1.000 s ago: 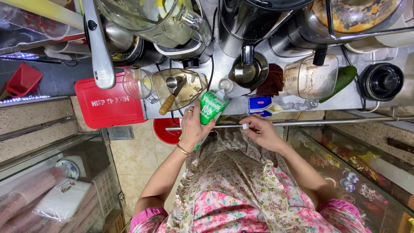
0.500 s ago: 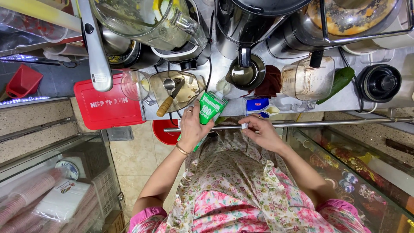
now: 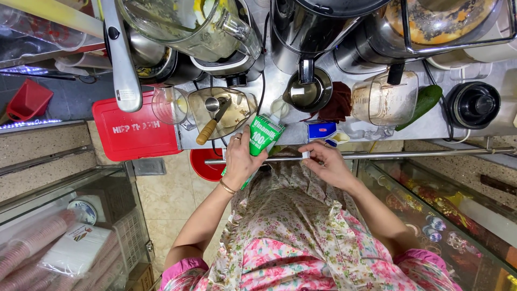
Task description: Adding milk, avocado, and syrup into a blender and preparing a drink.
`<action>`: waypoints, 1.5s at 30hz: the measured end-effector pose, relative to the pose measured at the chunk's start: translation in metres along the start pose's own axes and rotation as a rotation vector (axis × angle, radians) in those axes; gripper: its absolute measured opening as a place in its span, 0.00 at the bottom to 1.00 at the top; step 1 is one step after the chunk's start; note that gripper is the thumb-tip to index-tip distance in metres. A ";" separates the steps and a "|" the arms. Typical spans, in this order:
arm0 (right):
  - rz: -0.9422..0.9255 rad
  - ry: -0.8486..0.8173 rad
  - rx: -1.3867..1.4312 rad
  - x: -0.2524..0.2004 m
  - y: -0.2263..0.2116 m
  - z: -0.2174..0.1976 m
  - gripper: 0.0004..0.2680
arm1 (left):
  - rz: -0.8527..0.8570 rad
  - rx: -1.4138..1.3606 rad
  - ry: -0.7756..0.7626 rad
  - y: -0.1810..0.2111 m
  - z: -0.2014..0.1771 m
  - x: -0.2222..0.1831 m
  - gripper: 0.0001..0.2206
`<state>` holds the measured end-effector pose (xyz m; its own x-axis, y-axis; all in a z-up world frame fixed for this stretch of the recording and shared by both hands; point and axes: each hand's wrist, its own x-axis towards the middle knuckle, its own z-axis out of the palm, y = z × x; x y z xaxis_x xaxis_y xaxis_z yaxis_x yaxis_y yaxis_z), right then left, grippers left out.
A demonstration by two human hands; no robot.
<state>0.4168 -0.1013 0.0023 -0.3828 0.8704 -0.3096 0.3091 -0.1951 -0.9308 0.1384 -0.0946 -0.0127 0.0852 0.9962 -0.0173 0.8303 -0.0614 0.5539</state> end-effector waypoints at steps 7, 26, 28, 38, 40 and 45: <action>0.050 -0.001 0.080 0.000 0.008 0.000 0.10 | -0.008 -0.002 -0.003 0.002 -0.001 0.000 0.36; 0.073 0.163 0.487 0.020 0.025 0.003 0.14 | 0.032 -0.132 0.044 0.001 -0.006 -0.005 0.36; 0.052 0.184 0.551 0.028 0.015 0.002 0.14 | 0.063 -0.191 0.056 0.000 -0.007 -0.007 0.36; -0.339 0.101 -0.257 0.030 -0.087 -0.028 0.13 | 0.282 -0.301 0.070 -0.004 -0.017 -0.018 0.38; -0.384 0.075 -0.333 0.029 -0.095 -0.028 0.14 | 0.304 -0.311 0.054 -0.007 -0.017 -0.021 0.38; -0.438 0.027 -0.457 0.022 -0.102 -0.021 0.14 | 0.348 -0.360 0.012 -0.009 -0.023 -0.024 0.38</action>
<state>0.3945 -0.0528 0.0948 -0.5379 0.8380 0.0917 0.4714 0.3892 -0.7914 0.1163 -0.1169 0.0016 0.3153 0.9211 0.2284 0.5109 -0.3676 0.7771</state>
